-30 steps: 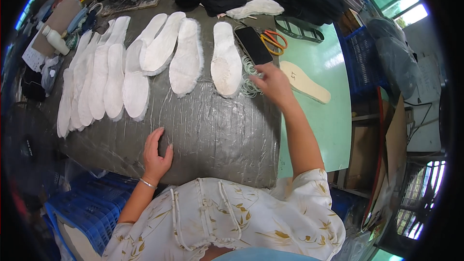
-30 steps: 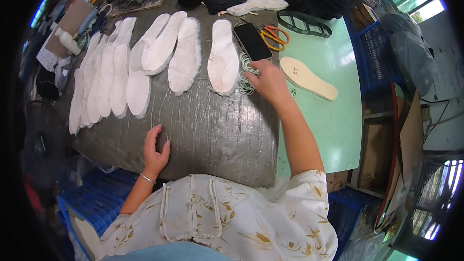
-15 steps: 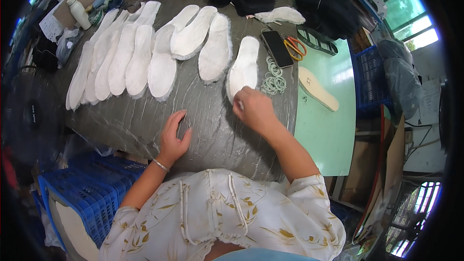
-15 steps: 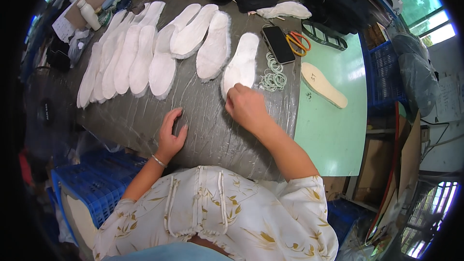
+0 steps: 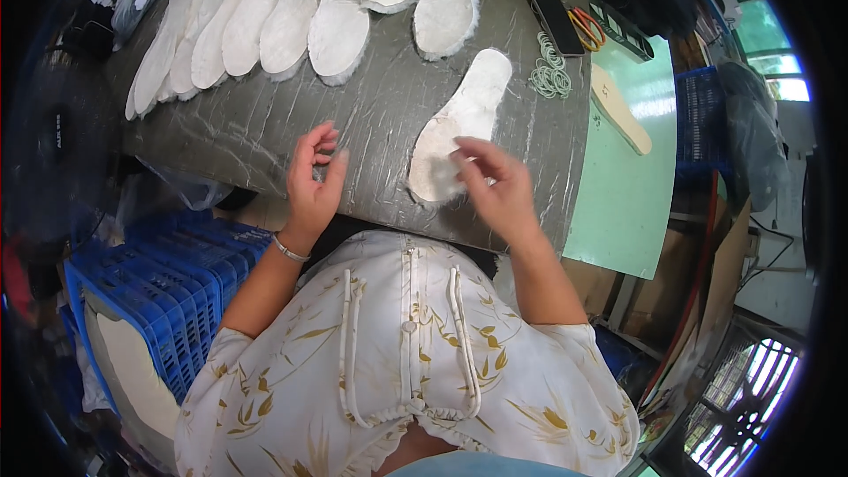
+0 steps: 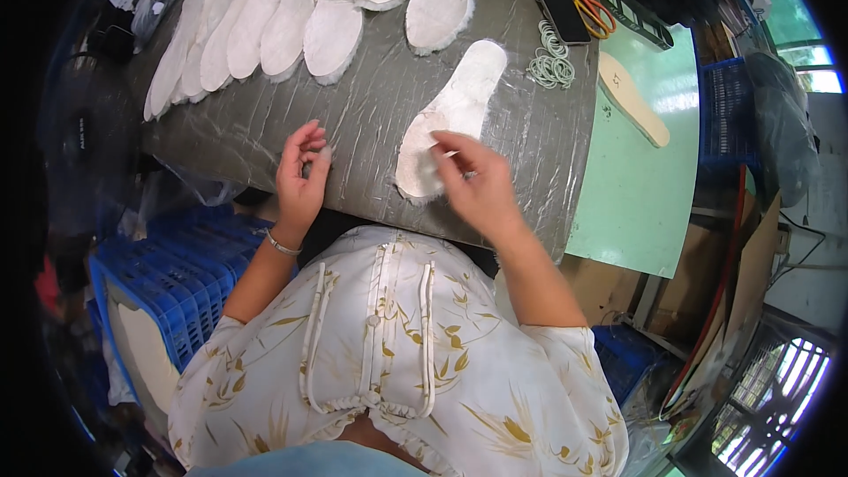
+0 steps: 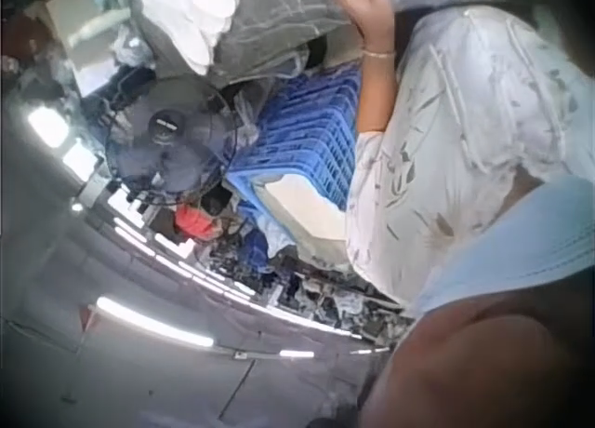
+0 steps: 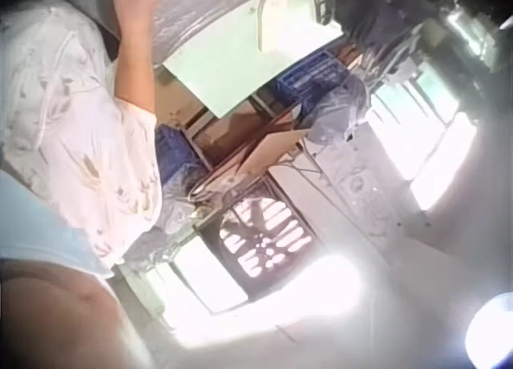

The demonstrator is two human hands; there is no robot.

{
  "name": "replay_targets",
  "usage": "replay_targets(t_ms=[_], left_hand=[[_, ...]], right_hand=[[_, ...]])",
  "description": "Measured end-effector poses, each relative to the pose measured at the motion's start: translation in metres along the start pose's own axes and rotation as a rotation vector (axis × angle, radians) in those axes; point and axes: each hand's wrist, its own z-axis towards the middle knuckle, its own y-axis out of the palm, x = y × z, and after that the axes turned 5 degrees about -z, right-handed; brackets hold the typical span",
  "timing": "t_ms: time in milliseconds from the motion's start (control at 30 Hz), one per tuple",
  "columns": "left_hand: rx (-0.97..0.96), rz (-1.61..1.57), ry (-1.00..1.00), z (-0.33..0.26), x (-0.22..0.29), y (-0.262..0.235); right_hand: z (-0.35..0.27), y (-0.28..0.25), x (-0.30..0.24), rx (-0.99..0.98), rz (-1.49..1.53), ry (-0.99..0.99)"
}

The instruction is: Cutting, stacking, and organizing shoe insole components in a manufacturing facility.

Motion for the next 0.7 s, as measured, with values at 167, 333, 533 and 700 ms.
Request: replay_targets(t_ms=[167,333,533,700], left_hand=[[-0.188,0.167,0.049,-0.012,0.027,0.005],[-0.256,0.104,0.007,0.003,0.012,0.02],[-0.579,0.384,0.451,0.002,0.041,0.047],[-0.664,0.529,0.537,-0.003,0.03,0.058]], right_hand=[[-0.006,-0.046,0.027,0.184,-0.274,0.109],[-0.04,0.011,0.0,-0.084,-0.401,-0.169],[-0.03,0.014,0.018,0.199,-0.432,-0.19],[-0.013,-0.026,0.022,0.321,-0.455,-0.11]])
